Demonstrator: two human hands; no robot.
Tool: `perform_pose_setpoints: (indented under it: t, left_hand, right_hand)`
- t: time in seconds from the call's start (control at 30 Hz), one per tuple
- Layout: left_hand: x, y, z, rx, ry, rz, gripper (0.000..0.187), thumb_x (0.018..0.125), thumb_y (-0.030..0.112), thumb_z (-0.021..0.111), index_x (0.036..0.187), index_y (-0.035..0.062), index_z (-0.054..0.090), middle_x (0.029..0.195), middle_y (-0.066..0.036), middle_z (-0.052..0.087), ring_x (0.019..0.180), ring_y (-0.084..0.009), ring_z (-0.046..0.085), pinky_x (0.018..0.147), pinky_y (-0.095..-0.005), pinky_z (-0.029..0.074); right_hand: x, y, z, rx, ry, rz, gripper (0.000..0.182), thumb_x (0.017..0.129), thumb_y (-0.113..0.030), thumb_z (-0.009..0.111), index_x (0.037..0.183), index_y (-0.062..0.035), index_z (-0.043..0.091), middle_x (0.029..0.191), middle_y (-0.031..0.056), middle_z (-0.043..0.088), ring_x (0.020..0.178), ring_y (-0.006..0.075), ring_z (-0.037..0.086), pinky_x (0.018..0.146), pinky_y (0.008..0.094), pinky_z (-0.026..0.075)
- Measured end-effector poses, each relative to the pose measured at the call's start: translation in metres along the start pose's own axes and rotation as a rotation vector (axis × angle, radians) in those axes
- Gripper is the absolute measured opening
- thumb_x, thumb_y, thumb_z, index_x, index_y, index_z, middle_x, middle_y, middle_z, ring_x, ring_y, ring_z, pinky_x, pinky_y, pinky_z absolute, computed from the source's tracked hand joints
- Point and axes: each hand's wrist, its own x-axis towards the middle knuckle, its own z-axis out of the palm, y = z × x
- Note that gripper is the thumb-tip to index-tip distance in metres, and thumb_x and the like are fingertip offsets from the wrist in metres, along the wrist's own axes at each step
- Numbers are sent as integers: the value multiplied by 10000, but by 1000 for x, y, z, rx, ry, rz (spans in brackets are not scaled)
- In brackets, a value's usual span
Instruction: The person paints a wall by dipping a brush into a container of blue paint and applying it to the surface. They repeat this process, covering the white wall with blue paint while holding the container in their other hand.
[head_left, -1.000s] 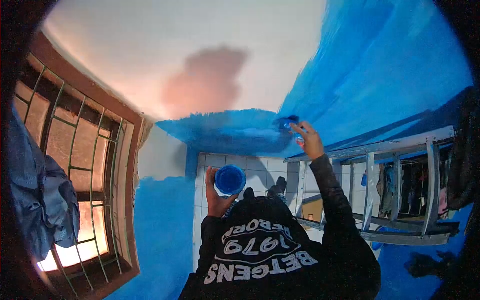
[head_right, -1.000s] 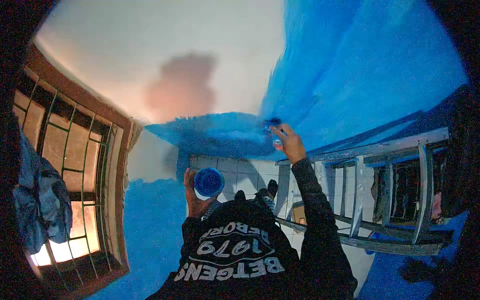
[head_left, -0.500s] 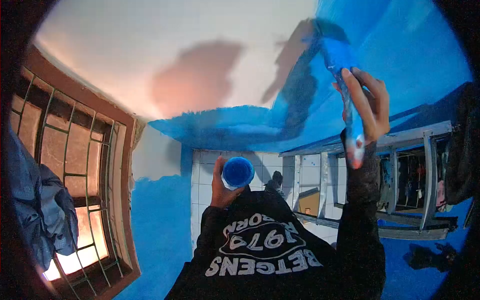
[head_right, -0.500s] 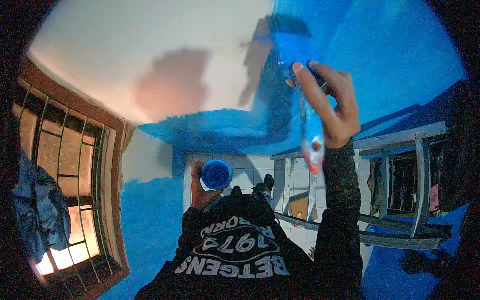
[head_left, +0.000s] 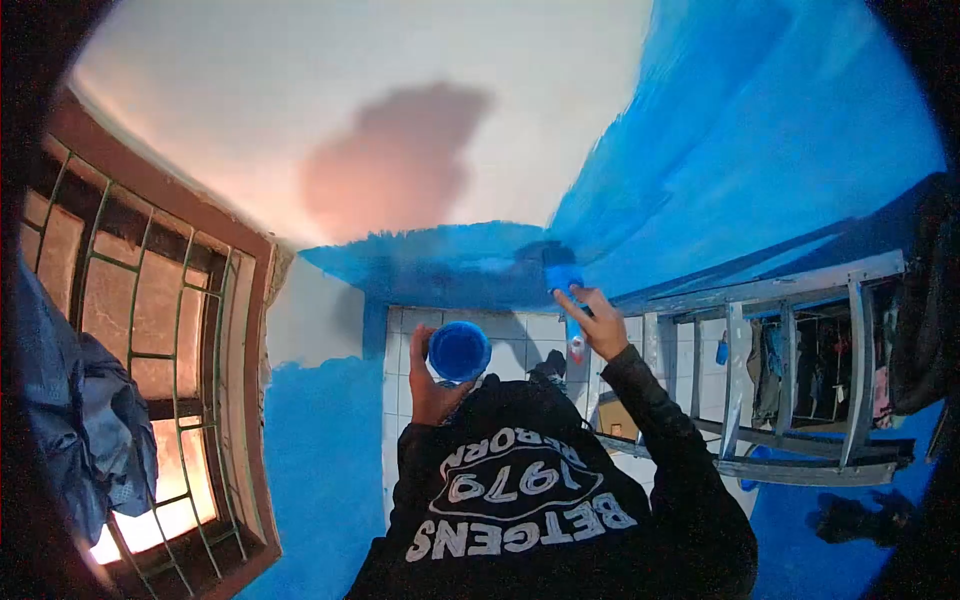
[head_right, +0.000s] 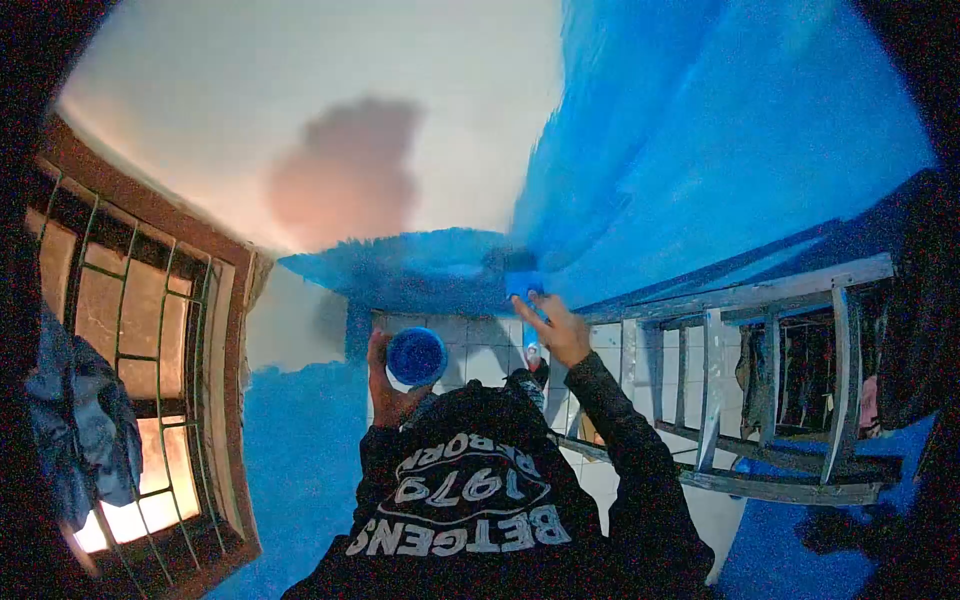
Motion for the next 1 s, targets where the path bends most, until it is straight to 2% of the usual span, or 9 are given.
perform_pose_setpoints:
  t: [0.13,0.2,0.27,0.33,0.4,0.47,0.7,0.83,1.0]
  left_hand:
    - [-1,-9,-3,-50,13,-68,1202,593,147,935,1537,-2,206,1364,-202,498,1297,-350,499,1127,-449,371]
    - [-1,-8,-3,7,-1,-48,1210,590,151,935,1539,-5,201,1366,-202,496,1297,-349,499,1128,-449,370]
    - [-1,-6,-2,13,-5,-37,1221,589,167,940,1544,4,197,1372,-206,492,1294,-352,500,1126,-451,372]
    - [-4,-9,0,13,-15,-39,1224,588,170,943,1544,3,198,1376,-206,490,1294,-353,500,1126,-449,373]
    - [-4,-6,4,7,-20,-40,1226,586,173,945,1544,3,198,1379,-207,488,1293,-353,499,1127,-447,373]
    - [2,3,7,-23,-48,9,1229,583,178,949,1544,5,202,1385,-210,486,1292,-352,501,1123,-441,376]
    - [1,-6,24,-78,-89,-12,1213,575,171,951,1536,15,228,1363,-206,492,1289,-357,501,1114,-452,377]
    - [2,4,23,-40,-146,43,1209,566,152,948,1528,14,229,1357,-193,491,1294,-356,495,1120,-458,368]
    - [-9,1,22,-49,-122,21,1202,583,150,943,1529,12,214,1357,-188,486,1292,-346,496,1114,-450,373]
  right_hand:
    - [-14,36,53,63,-137,97,751,780,38,613,1438,-311,522,1288,96,604,1107,302,637,778,404,591]
    - [-7,59,69,68,71,45,769,720,52,685,1397,-293,567,1174,98,634,982,330,647,754,407,563]
    - [1,69,64,72,59,93,804,682,53,724,1391,-292,569,1168,99,630,928,322,654,698,409,555]
    - [11,73,42,174,-83,196,704,754,-11,689,1399,-257,550,1268,107,613,1149,345,616,851,460,556]
    - [33,60,-6,150,-130,206,774,684,-14,741,1397,-251,553,1225,98,628,1080,320,642,836,435,559]
    - [49,54,-43,180,111,51,776,666,-6,740,1386,-243,573,1170,104,640,1012,306,653,818,404,567]
    - [119,3,-204,136,443,-94,613,721,69,686,1303,-125,663,1135,137,651,971,259,674,778,344,583]
    - [131,-16,-236,-38,688,-97,533,744,129,724,1225,-101,713,1124,143,646,906,222,688,758,312,608]
    - [108,-22,-232,-69,752,-91,555,727,138,743,1227,-100,712,1055,104,656,884,193,677,741,305,610]
